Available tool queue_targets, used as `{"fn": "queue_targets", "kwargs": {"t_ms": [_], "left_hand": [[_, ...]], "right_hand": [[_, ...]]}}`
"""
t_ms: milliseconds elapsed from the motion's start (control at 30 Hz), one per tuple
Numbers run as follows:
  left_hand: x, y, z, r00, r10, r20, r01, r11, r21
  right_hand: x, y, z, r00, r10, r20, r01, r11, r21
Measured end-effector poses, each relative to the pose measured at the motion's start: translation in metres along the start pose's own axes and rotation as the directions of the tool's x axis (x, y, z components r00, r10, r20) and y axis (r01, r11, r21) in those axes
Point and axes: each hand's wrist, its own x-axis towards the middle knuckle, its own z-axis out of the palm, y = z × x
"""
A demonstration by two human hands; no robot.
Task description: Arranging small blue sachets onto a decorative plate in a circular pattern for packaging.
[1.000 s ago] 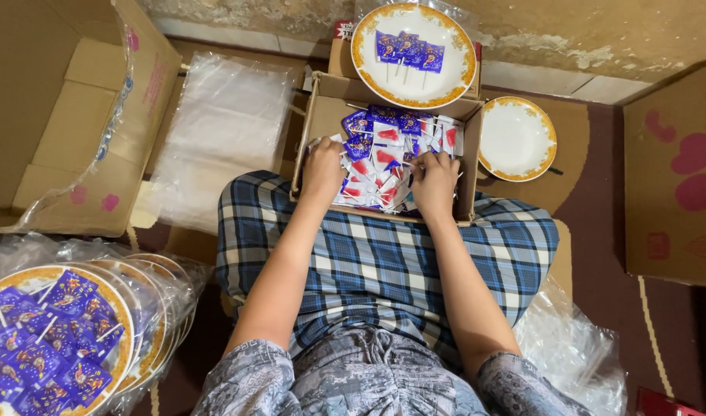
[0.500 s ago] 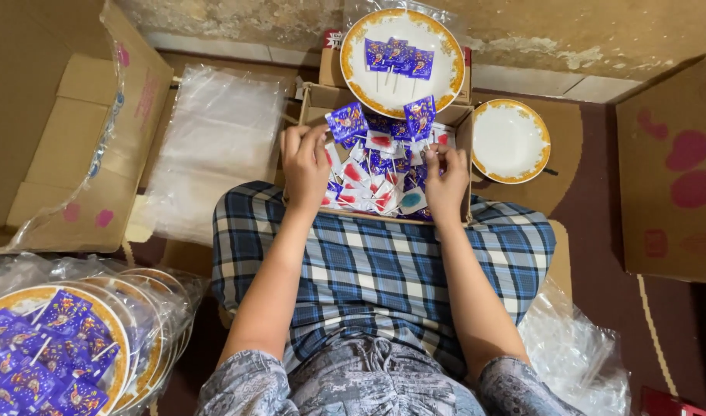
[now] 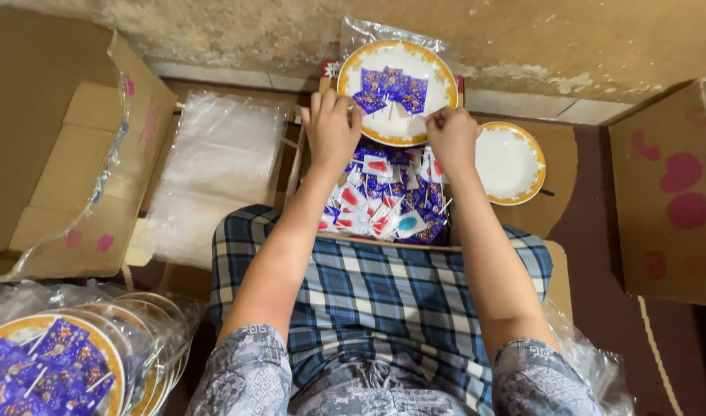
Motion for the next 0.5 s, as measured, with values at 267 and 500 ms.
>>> {"fn": "queue_targets", "kwargs": {"t_ms": [267,500], "left_hand": [[0.016,0.016,0.011,0.999,-0.027,-0.039,0.028,1.000,0.011],[0.024,0.007,0.047,1.000,-0.011,-0.012,0.012,0.995,0.099]], "right_hand": [[0.027,-0.039,-0.003,0.994,0.032,-0.106,-0.026,0.998,0.061],[0.030,-0.045,0.001,0.980,-0.002,-0.198,0.019,0.996,0.088]]}}
